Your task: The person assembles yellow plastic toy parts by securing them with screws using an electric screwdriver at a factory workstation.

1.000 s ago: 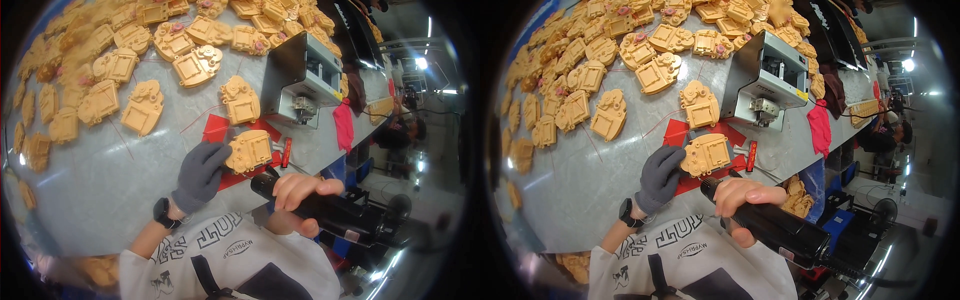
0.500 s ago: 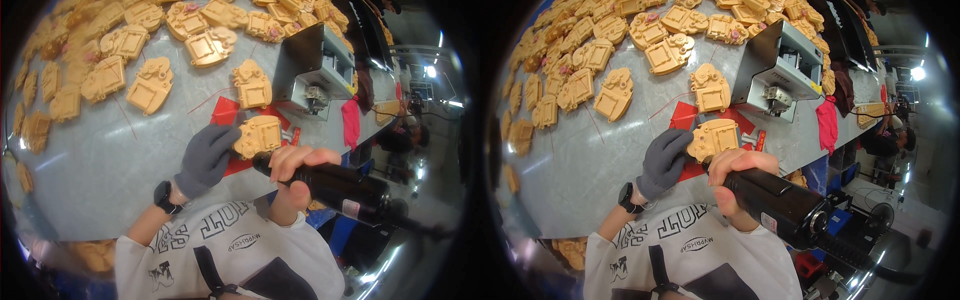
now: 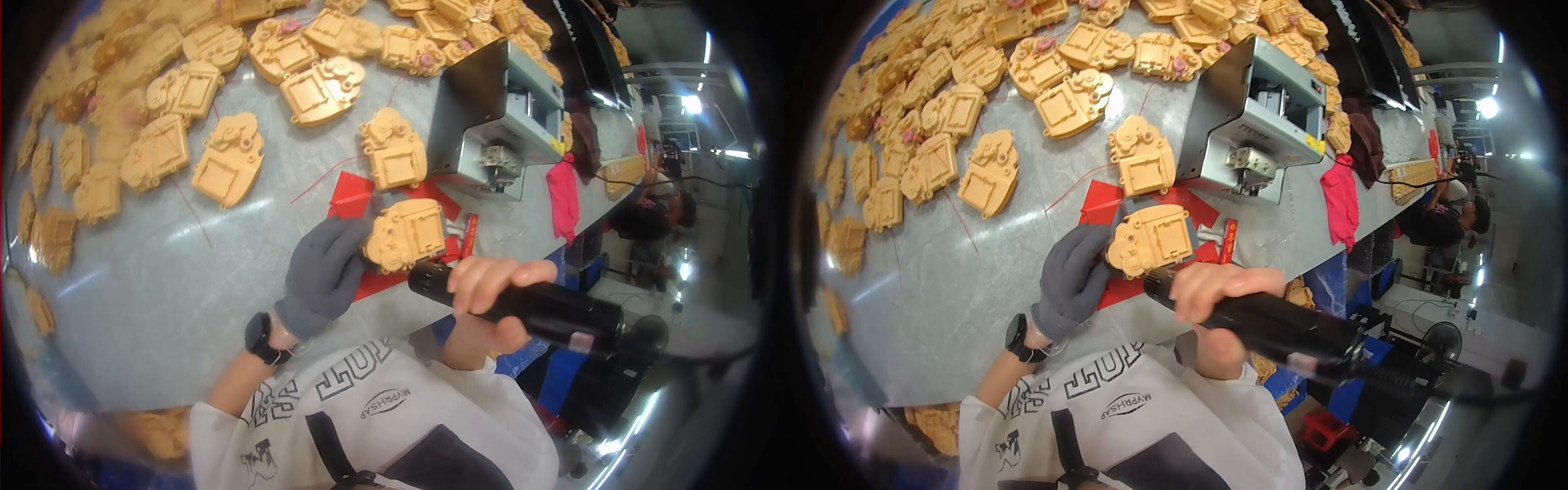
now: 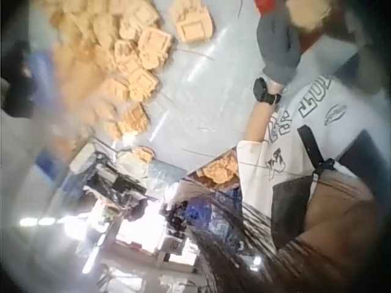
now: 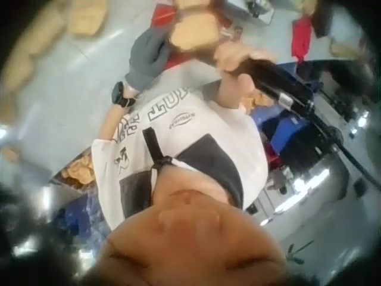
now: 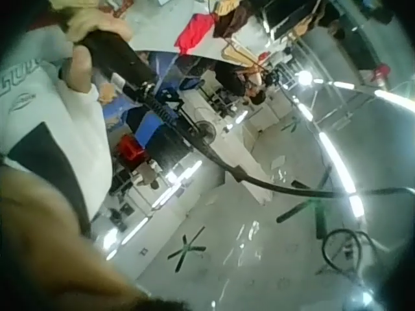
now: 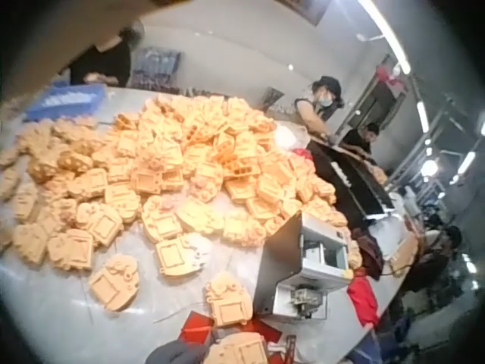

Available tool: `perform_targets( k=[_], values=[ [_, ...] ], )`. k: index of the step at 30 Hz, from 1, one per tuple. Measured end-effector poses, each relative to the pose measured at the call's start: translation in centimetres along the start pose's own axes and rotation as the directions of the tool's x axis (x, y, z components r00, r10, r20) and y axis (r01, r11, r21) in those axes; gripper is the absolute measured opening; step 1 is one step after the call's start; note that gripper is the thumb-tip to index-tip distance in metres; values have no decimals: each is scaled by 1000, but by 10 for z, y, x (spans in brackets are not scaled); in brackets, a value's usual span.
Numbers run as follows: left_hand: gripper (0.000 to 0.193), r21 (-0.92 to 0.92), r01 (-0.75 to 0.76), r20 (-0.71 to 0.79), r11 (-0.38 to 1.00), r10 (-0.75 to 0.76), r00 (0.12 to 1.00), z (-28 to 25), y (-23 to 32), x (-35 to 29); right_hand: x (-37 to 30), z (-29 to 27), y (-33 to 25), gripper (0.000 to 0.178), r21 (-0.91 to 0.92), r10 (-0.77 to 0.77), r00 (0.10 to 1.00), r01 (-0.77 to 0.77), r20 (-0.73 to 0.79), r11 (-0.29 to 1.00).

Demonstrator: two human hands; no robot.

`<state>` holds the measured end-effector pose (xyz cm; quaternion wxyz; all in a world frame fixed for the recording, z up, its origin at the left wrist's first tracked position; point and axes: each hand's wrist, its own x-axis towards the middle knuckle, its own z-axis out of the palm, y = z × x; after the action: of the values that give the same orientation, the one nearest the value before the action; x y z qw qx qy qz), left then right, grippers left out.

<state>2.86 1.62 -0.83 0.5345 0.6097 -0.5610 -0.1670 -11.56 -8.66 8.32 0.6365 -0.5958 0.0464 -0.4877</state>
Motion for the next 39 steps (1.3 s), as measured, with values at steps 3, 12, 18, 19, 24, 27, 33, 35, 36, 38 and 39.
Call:
perform_targets(
  k=[3,12,18,19,24,27,33,35,36,38,39],
  values=[
    [42,35,80,-4,996,-80,997,3,2,-3,23,-31,-29,37,-73,-131,929,113,-345,991],
    [42,28,55,-28,998,-54,998,3,5,0,84,-71,-3,29,-335,-175,853,1,-492,942],
    [42,6,48,-1,999,-48,999,2,4,3,30,-34,-27,41,-73,-56,990,47,-131,996],
    [41,-2,49,-6,999,-49,999,2,3,3,27,-30,-26,44,-61,-64,996,61,-64,996],
    [39,-32,17,-21,999,-18,1000,3,-1,3,44,-3,1,42,-115,-81,996,84,26,990],
    [37,-31,24,-18,999,-24,1000,2,0,3,48,5,10,42,-91,-38,999,40,24,995],
    [34,-36,42,10,998,-41,999,-1,0,3,52,13,18,46,-20,-2,1000,2,-27,1000],
    [34,-24,23,4,999,-23,1000,-1,-1,3,53,13,22,46,6,30,998,-30,-50,1000],
    [34,-23,29,0,999,-29,1000,-2,-1,3,52,12,23,46,9,36,998,-36,-46,999],
    [34,-27,34,9,999,-34,999,-2,-1,3,51,5,23,37,-47,18,998,-15,62,999],
    [34,-28,37,7,999,-37,999,-1,-1,4,52,4,22,37,-47,20,998,-17,63,999]
  ],
)
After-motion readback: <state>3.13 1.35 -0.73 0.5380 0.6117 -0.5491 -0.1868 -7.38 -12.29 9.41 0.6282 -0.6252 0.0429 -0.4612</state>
